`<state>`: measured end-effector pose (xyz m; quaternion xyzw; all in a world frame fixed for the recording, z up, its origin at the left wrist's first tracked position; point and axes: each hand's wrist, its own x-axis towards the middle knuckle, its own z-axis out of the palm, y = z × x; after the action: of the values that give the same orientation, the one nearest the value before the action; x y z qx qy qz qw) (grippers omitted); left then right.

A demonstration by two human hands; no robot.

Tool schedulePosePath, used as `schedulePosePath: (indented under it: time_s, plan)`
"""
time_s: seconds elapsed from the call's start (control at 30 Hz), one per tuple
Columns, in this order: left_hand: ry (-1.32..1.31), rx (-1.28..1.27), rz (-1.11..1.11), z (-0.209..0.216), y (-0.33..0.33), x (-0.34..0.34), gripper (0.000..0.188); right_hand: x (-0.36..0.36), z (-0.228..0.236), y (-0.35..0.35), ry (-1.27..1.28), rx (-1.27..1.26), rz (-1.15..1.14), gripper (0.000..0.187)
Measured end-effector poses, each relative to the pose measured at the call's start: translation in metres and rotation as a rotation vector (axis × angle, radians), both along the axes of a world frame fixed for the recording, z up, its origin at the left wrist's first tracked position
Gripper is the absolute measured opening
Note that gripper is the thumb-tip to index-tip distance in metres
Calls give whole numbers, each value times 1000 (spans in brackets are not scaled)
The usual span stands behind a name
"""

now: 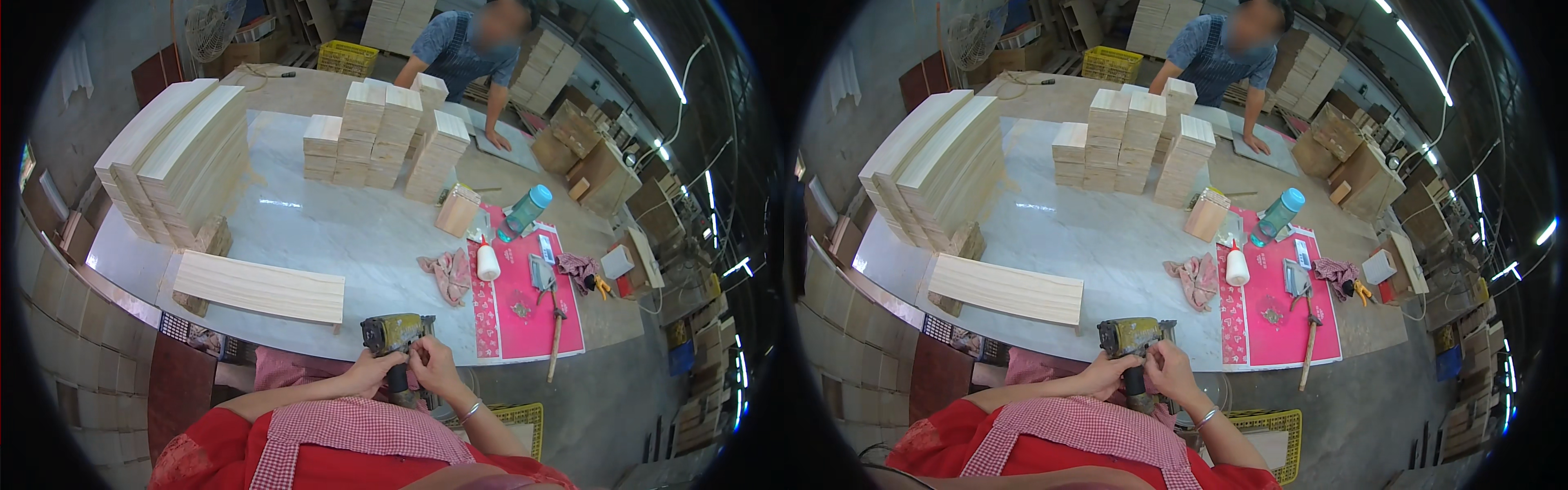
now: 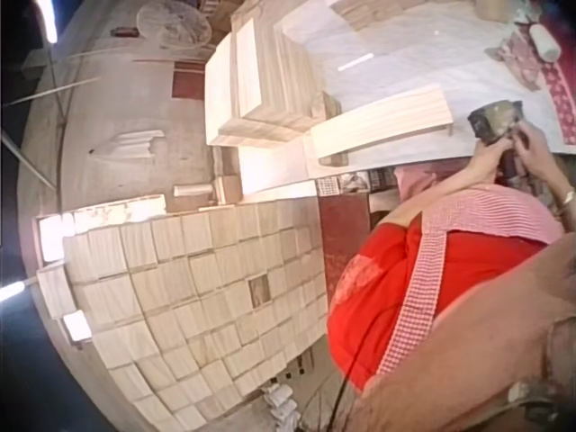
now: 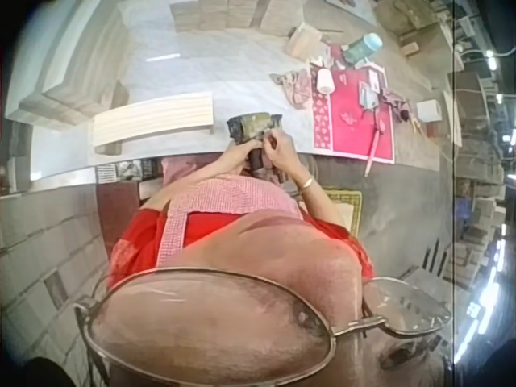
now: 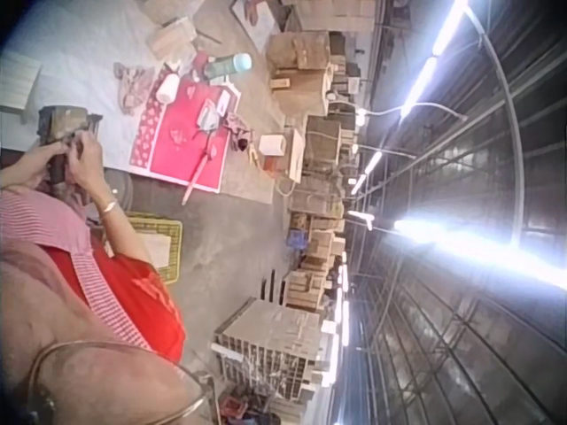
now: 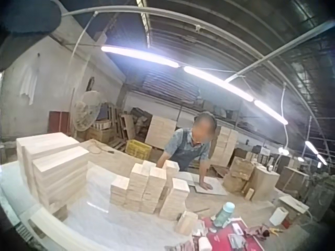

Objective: Assembling and securing wooden boxes using glue and a pneumatic nail gun.

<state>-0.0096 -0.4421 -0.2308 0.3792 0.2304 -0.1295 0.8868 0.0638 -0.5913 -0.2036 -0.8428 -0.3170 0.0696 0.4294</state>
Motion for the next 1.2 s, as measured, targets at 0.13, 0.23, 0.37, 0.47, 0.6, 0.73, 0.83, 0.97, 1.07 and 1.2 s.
schedulePosePath:
  time_s: [0.13,0.23,0.37,0.47,0.6,0.73,0.83,0.97,1.07,1.2]
  plan:
    - [-29,0,62,14,-6,6,38,2,3,-4,-19,-33,-17,10]
    - [-39,-111,112,16,-4,10,46,9,-8,2,-77,-97,-59,9]
    - [31,-35,38,30,1,6,32,-2,14,0,-100,-29,-38,8]
    - [15,-35,61,43,4,13,30,13,12,7,-91,31,-51,9]
    - [-37,-18,85,39,5,15,28,6,8,10,-81,68,-63,10]
    - [-23,-11,95,34,0,1,28,-4,5,9,-55,108,-96,8]
    - [7,-14,86,34,-2,-3,29,-10,3,4,-29,140,-122,7]
    - [29,-23,61,31,1,2,32,-2,9,4,-88,302,-170,7]
    - [14,-32,64,26,1,2,33,1,14,-1,-204,225,-113,8]
    - [22,-15,76,30,0,3,34,-7,16,5,-112,196,-85,7]
